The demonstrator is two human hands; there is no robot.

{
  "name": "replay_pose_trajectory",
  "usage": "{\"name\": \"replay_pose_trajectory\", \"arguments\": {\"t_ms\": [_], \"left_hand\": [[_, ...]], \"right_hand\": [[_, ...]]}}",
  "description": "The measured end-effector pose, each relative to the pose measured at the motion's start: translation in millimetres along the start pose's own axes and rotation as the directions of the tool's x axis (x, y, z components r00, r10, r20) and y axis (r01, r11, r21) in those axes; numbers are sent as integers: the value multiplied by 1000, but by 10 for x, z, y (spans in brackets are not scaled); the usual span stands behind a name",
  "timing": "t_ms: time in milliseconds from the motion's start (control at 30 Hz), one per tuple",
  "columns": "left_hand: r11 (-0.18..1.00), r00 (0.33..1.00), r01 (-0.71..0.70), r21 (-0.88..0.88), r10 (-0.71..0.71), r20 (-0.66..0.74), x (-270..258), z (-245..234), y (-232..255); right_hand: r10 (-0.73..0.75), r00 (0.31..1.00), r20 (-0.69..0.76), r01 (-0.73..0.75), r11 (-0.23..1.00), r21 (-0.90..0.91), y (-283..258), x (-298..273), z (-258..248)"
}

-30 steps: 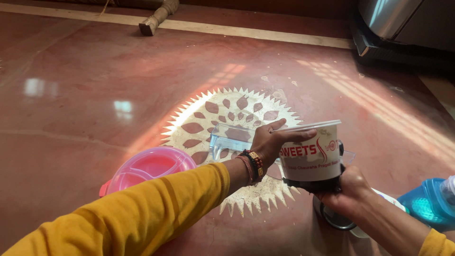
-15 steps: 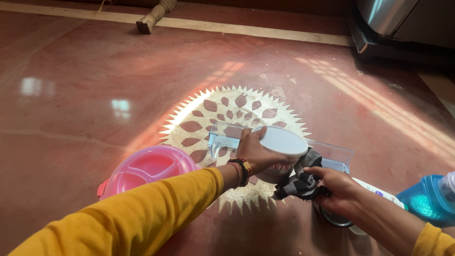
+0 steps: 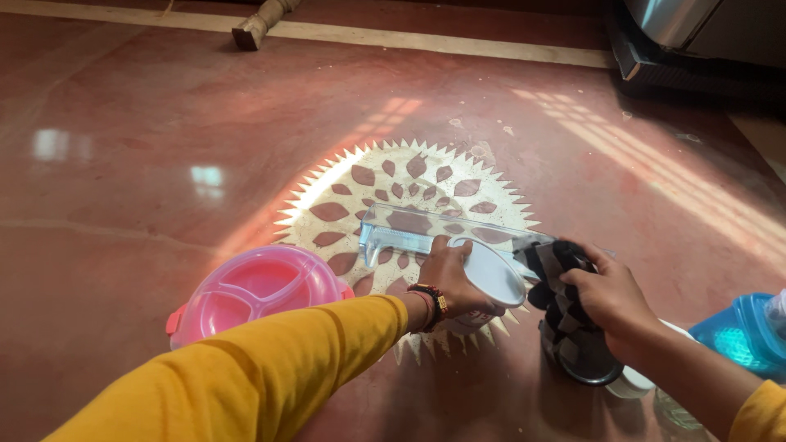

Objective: The person sits on the floor and wipes a long transparent plastic tray and several small plastic containers with a dark cloth. They handle each item one at a time, wiping the surfaces and edges, then place them back on the floor.

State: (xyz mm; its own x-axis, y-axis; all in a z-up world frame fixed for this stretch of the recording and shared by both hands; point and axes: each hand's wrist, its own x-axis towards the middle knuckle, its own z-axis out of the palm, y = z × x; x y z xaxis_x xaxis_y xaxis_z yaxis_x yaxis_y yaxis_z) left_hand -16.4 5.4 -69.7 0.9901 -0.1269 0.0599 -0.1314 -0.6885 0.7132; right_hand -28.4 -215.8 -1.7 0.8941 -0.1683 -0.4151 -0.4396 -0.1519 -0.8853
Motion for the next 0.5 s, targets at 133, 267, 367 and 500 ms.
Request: {"name": "replay_pose_trajectory", "arguments": {"t_ms": [133,267,367,500], "left_hand": [[997,997,-73,21,73,-33,-38,126,-24],[996,996,-88,-8,88,-33,-56,208,-10],[999,998,-44,17,44,39,-102,165,-9],[997,995,10,81,-18,99,-162,57,-1]], "right_hand": [[-162,986,32,163,986,-26,-35,-165,143],[-413,902,124,431,870,-237,-3,-165,218],[-329,934,137,355,828,-434,61,-112,302],[-429,872,233,487,720,-495,173,-39,341]]}}
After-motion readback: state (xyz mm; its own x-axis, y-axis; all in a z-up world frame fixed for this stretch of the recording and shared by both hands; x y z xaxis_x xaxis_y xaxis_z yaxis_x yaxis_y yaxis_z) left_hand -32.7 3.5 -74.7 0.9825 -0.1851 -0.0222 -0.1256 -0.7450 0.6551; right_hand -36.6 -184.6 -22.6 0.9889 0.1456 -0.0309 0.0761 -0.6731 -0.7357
